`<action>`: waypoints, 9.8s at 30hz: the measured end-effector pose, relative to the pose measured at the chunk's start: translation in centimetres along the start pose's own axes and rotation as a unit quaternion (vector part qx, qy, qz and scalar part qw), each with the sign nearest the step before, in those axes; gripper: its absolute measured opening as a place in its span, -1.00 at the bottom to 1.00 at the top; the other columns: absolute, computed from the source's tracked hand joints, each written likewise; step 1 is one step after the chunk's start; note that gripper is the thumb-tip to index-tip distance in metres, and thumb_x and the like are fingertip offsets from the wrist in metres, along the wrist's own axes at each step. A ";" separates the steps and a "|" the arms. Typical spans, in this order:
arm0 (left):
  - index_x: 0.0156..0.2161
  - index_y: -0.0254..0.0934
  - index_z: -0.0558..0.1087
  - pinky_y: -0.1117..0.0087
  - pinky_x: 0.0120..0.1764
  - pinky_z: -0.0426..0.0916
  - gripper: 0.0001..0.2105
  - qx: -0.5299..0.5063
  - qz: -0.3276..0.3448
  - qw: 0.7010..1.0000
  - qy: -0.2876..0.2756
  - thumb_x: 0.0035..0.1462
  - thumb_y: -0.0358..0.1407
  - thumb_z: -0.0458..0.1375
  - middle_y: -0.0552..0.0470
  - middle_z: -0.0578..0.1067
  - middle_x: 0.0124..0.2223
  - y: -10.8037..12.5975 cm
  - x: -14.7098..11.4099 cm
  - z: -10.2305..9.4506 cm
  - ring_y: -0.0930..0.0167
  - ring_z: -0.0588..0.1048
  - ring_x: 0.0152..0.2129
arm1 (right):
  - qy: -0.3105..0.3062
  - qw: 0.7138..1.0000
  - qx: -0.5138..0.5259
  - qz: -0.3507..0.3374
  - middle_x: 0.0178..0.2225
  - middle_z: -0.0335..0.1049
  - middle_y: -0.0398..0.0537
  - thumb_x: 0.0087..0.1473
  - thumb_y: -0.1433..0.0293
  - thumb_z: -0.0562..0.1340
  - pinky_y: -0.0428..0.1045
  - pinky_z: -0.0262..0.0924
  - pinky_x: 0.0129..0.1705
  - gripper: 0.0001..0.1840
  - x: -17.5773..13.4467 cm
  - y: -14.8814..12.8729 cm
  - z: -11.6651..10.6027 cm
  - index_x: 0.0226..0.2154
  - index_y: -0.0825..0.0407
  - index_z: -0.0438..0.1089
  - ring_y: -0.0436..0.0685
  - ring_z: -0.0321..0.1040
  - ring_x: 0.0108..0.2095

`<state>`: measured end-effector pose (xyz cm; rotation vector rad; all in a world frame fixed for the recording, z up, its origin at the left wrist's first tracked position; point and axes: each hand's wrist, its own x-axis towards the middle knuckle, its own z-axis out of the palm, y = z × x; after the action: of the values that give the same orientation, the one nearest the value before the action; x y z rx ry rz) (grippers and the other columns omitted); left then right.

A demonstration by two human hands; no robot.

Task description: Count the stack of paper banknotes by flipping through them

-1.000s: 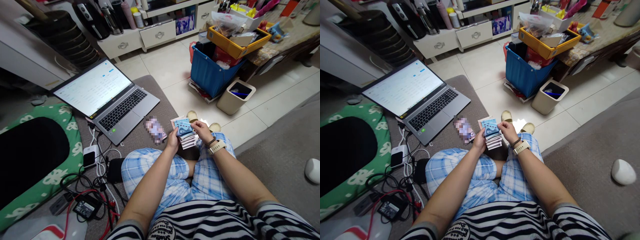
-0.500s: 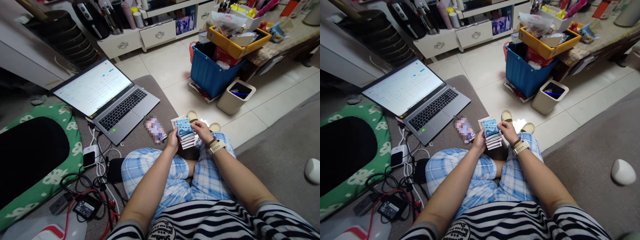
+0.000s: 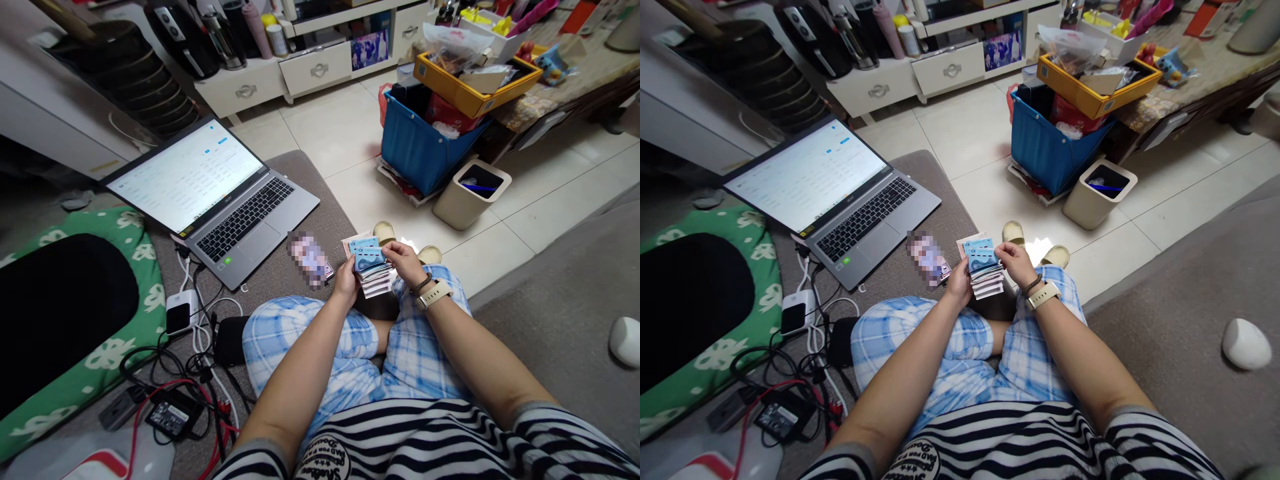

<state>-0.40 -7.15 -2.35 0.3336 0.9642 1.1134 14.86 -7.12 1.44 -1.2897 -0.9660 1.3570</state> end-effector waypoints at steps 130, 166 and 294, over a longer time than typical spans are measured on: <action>-0.31 -0.36 0.55 0.14 0.03 0.41 -0.72 -0.008 0.019 1.000 0.010 -0.08 -0.17 0.36 -0.13 0.64 -0.29 0.2 -0.1 0.2 0.13 0.58 -0.09 | 0.005 1.000 -0.018 -0.016 -0.59 0.21 -0.23 -0.22 0.01 0.40 -0.04 0.02 -0.44 -0.55 -0.2 0.3 0.0 -0.53 0.01 0.32 0.00 0.09 -0.53; -0.33 -0.34 0.56 0.16 -0.02 0.44 -0.75 0.002 0.018 1.000 0.013 -0.06 -0.18 0.33 -0.11 0.65 -0.31 -0.1 0.1 0.1 0.14 0.59 -0.10 | -0.010 1.000 0.002 0.000 -0.60 0.22 -0.23 -0.23 0.01 0.40 -0.05 -0.02 -0.50 -0.57 0.3 0.9 -0.2 -0.52 -0.01 0.34 -0.01 0.08 -0.56; -0.23 -0.38 0.56 0.14 0.04 0.42 -0.71 -0.021 0.013 1.000 0.000 0.03 -0.17 0.26 -0.18 0.65 -0.18 -0.1 0.1 0.5 0.14 0.58 -0.07 | -0.018 1.000 0.015 -0.019 -0.59 0.27 -0.19 -0.13 0.08 0.35 -0.05 -0.03 -0.51 -0.65 -0.1 0.3 -0.1 -0.55 -0.01 0.33 -0.02 0.07 -0.58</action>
<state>0.08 -6.99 -2.15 0.3139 0.9376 1.1557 14.92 -7.23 1.16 -1.2227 -0.9867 1.3653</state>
